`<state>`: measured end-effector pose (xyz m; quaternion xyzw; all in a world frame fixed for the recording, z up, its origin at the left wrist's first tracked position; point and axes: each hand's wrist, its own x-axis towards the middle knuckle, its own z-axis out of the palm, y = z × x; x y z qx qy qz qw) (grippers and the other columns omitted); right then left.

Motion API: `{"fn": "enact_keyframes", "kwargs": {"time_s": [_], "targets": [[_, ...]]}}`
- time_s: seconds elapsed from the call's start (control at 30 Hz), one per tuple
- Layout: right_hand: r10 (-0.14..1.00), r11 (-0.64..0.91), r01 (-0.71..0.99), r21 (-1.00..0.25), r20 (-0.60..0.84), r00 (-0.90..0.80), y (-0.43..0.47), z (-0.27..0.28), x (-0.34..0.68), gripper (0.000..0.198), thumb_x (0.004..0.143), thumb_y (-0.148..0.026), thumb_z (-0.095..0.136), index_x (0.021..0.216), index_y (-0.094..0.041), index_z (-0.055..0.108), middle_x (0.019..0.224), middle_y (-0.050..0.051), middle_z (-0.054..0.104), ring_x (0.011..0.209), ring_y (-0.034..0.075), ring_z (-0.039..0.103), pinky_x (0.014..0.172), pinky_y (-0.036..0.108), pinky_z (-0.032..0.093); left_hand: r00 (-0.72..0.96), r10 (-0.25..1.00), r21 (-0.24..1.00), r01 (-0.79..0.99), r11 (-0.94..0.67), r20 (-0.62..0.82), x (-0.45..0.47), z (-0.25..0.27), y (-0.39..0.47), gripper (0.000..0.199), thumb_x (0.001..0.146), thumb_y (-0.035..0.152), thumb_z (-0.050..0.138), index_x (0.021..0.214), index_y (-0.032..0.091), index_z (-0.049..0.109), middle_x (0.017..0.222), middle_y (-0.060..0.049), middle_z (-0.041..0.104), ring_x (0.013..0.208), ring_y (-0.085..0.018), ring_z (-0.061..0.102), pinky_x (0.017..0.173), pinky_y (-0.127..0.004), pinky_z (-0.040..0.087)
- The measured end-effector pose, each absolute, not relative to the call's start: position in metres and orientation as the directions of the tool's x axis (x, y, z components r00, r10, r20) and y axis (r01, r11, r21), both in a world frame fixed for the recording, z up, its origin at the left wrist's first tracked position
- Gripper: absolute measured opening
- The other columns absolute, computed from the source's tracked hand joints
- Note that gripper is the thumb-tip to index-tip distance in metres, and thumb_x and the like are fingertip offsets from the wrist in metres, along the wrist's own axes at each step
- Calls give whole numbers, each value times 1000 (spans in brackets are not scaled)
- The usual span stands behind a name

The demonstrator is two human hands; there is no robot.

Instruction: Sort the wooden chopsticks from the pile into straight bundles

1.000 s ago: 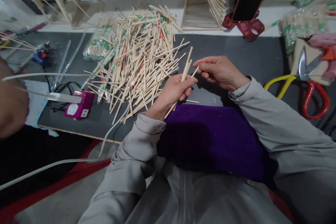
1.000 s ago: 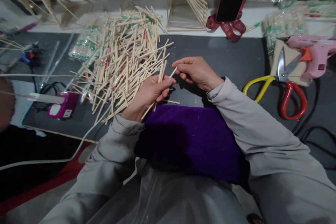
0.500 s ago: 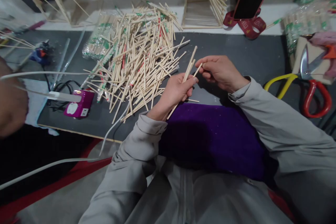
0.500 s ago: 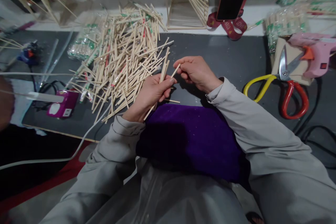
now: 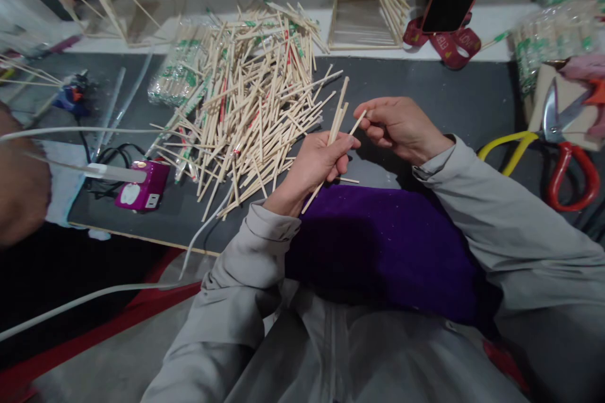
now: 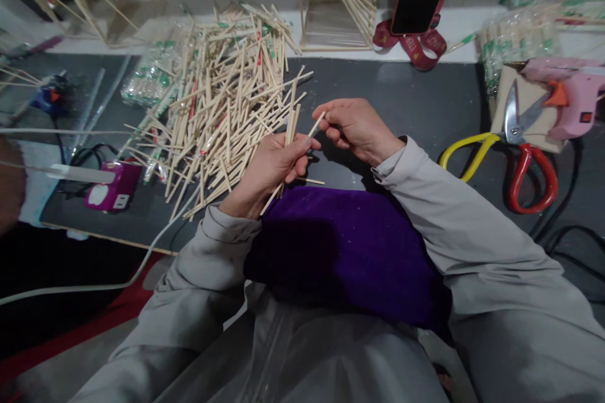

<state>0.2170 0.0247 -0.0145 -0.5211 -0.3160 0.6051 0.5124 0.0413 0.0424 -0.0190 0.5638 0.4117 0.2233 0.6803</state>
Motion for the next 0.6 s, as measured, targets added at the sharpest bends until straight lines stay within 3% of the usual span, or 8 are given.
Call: {"fn": "enact_keyframes", "kwargs": {"time_s": [0.4, 0.6], "targets": [[967, -251, -476, -843, -245, -76, 24, -12, 219, 3, 85, -8, 63, 85, -11, 63, 66, -2, 54, 42, 1, 32, 30, 13, 20, 705, 644, 887, -45, 459, -297, 35, -24, 49, 24, 88, 38, 64, 88, 15, 70, 45, 7, 50, 28, -2, 30, 32, -19, 12], [970, -240, -545, -803, -213, -115, 22, -16, 217, 10, 82, -11, 70, 84, -12, 60, 69, -3, 55, 44, 0, 32, 31, 11, 20, 719, 638, 871, -92, 482, -277, 35, -31, 52, 28, 89, 41, 62, 89, 15, 70, 43, 8, 45, 28, -2, 26, 34, -19, 13]]}}
